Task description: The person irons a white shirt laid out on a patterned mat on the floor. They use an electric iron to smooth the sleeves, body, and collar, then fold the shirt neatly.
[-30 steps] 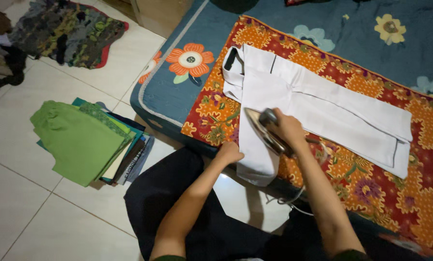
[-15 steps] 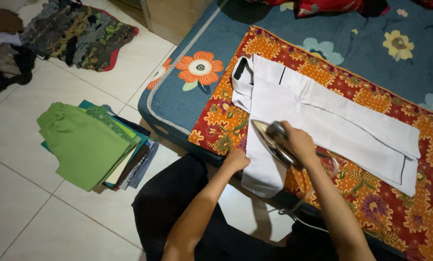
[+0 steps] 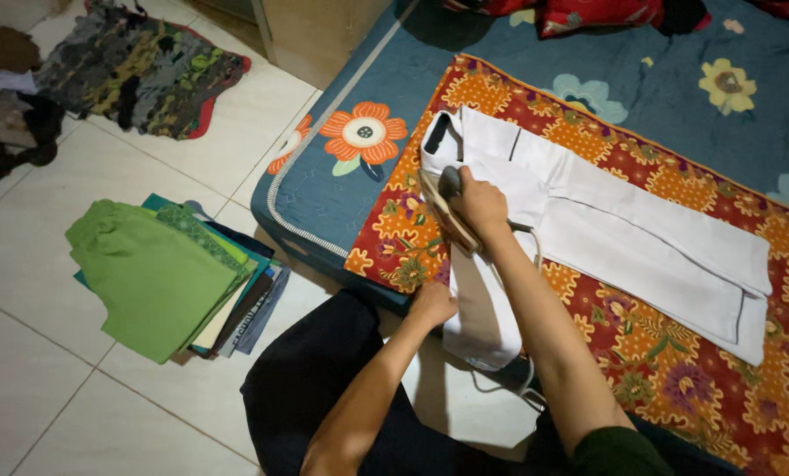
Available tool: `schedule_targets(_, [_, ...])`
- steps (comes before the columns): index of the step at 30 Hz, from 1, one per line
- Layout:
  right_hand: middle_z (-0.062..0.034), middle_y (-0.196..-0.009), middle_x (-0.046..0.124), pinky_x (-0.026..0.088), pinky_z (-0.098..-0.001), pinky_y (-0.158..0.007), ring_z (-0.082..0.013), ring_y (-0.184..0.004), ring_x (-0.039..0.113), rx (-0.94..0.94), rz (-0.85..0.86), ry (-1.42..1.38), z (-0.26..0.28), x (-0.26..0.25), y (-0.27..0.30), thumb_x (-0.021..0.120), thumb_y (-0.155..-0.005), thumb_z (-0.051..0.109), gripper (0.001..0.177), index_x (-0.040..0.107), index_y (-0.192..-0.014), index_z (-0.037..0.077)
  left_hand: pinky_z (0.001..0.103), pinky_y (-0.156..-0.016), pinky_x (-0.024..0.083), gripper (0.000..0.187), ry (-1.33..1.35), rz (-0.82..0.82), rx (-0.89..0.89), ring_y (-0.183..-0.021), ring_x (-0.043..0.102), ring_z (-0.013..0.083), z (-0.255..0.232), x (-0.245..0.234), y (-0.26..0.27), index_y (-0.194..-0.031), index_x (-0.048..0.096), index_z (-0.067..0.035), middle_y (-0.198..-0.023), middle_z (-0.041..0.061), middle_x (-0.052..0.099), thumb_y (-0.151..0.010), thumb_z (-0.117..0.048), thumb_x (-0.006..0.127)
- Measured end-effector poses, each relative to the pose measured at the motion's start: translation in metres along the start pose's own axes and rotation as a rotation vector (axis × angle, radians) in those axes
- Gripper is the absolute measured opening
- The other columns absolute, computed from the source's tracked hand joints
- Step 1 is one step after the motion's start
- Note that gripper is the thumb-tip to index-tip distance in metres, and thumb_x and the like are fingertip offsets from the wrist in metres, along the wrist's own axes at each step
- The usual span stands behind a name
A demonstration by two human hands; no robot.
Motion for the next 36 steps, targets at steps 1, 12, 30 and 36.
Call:
schedule_targets(1, [-0.0246, -0.086, 0.073, 0.054, -0.0578, -0.068, -0.0455, -0.078, 0.070, -0.015, 0.014, 0.000, -0.002, -0.002, 0.005, 0.066, -0.087, 0.029, 0.043, 0.053, -0.126, 0.017, 0.051, -0.089, 0.056, 0.034, -0.005, 0.014, 0.003, -0.089, 0.071, 0.0431, 0.001, 0.004, -0.001, -0.079, 0.076, 0.004, -0.086, 0.029, 0.071, -0.083, -0.027, 0.063])
schedule_targets(12, [-0.0258, -0.088, 0.072, 0.054, -0.0580, -0.071, -0.0469, -0.082, 0.070, 0.154, 0.065, -0.012, -0.115, -0.063, 0.181, 0.068, -0.090, 0.042, 0.049, 0.054, -0.127, 0.014, 0.053, -0.082, 0.056, 0.032, -0.043, 0.069, -0.051, -0.085, 0.071, 0.0419, 0.001, -0.012, 0.004, -0.084, 0.078, -0.004, -0.089, 0.025, 0.073, -0.086, -0.033, 0.063])
schedule_targets(30, [-0.0218, -0.095, 0.073, 0.054, -0.0580, -0.070, -0.0453, -0.086, 0.070, 0.396, -0.049, 0.001, -0.223, -0.083, 0.270, 0.071, -0.086, 0.039, 0.044, 0.054, -0.116, 0.012, 0.036, -0.085, 0.049, 0.024, 0.784, -0.424, 0.225, -0.097, 0.055, 0.0185, -0.120, -0.133, -0.124, -0.113, 0.060, -0.005, -0.101, 0.006, 0.060, -0.109, -0.029, 0.058])
schedule_targets(36, [-0.0223, -0.091, 0.073, 0.053, -0.0589, -0.069, -0.0459, -0.084, 0.070, 0.405, -0.059, 0.045, -0.226, -0.075, 0.269, 0.067, -0.093, 0.034, 0.037, 0.055, -0.121, 0.013, 0.056, -0.101, 0.044, 0.062, -0.010, -0.210, -0.354, -0.128, 0.052, 0.0359, -0.081, -0.116, -0.051, -0.133, 0.053, -0.008, -0.135, 0.013, 0.056, -0.084, -0.036, 0.077])
Point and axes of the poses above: each hand's wrist, its own y-axis away from the middle knuckle, its own x-axis out of the palm, z = x × y, the point moved 6 cm from there along -y, towards the middle knuckle
